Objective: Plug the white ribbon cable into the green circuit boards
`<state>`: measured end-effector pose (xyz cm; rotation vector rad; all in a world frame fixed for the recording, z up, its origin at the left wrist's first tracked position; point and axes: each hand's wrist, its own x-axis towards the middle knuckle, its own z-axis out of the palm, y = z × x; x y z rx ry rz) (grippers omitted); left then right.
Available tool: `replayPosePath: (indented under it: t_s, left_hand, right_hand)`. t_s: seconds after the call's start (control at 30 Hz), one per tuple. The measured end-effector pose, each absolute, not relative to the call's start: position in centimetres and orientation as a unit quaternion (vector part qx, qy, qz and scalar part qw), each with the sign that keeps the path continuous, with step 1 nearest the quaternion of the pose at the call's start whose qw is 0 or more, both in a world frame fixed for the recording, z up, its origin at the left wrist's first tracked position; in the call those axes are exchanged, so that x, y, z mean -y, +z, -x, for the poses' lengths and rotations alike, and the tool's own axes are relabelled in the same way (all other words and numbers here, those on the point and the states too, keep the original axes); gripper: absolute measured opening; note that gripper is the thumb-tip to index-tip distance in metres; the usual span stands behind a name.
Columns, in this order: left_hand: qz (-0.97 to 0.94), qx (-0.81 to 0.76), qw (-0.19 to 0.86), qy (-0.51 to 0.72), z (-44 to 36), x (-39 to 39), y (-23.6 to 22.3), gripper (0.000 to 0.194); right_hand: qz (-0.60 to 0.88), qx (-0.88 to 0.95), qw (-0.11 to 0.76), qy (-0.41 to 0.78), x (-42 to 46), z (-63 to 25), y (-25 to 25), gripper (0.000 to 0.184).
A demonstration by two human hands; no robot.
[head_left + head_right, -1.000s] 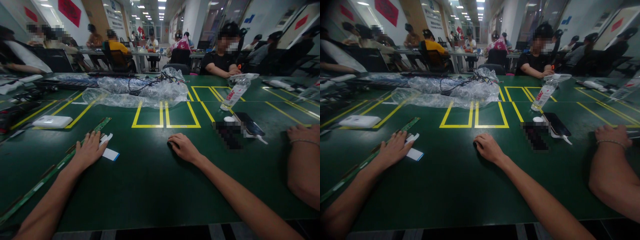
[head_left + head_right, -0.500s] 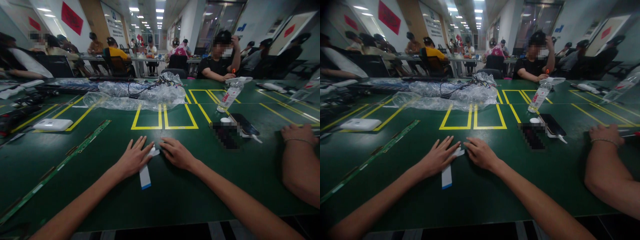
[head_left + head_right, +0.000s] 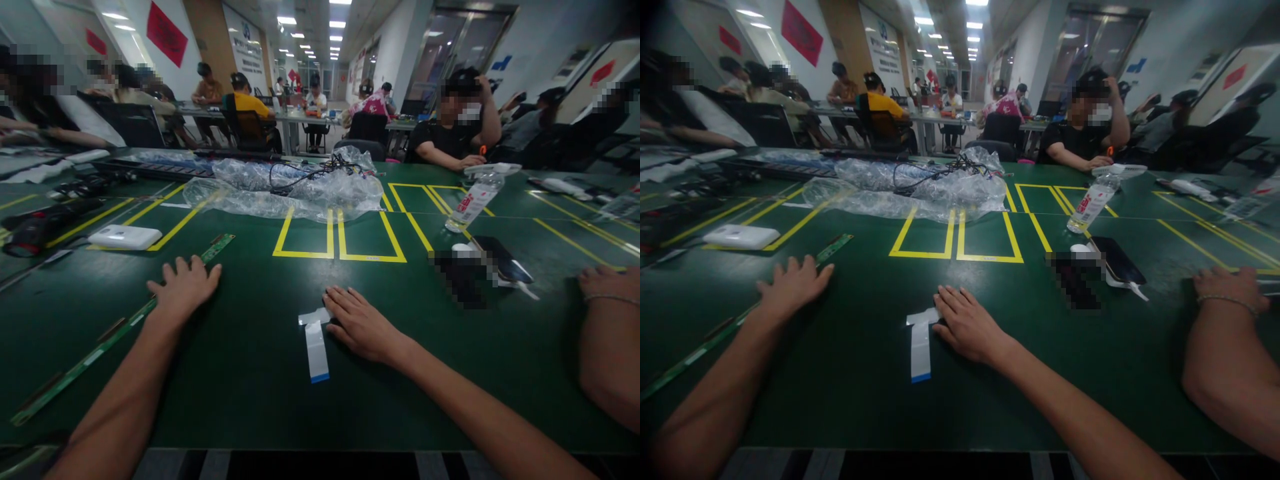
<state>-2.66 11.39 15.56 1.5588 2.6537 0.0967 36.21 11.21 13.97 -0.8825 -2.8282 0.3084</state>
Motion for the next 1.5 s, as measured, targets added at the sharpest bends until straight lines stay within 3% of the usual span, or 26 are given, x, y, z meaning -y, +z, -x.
replayPosePath:
  t_s: [0.1,0.2,0.4,0.57,0.8,1.2,1.5]
  left_hand:
    - [-0.465,-0.881,0.086,-0.012,3.6,-11.6,14.5,0.091]
    - [-0.531,-0.844,0.066,-0.031,0.1,-11.5,13.4,0.088]
    - [-0.757,-0.652,0.031,-0.034,-10.7,-9.7,13.3,0.079]
    - [-0.841,-0.539,0.053,-0.010,-14.8,-9.7,13.4,0.067]
    - [-0.858,-0.509,0.026,0.064,-13.5,-9.4,13.5,0.061]
    - [-0.882,-0.462,0.069,0.059,-11.9,-9.1,13.8,0.060]
    - [-0.897,-0.430,0.074,0.071,-11.7,-9.2,14.6,0.053]
  right_hand:
    - [0.304,0.945,0.089,0.081,-10.7,-36.3,14.3,0.059]
    - [0.310,0.944,0.079,0.079,-10.1,-36.2,14.5,0.056]
    - [0.308,0.946,0.073,0.067,-9.8,-35.7,14.5,0.054]
    - [0.320,0.943,0.084,0.041,-9.9,-35.8,14.6,0.051]
    - [0.327,0.939,0.083,0.061,-10.3,-36.2,14.3,0.054]
    - [0.339,0.933,0.069,0.102,-10.6,-36.4,14.4,0.062]
    - [0.295,0.940,0.114,0.126,-12.0,-37.6,14.7,0.047]
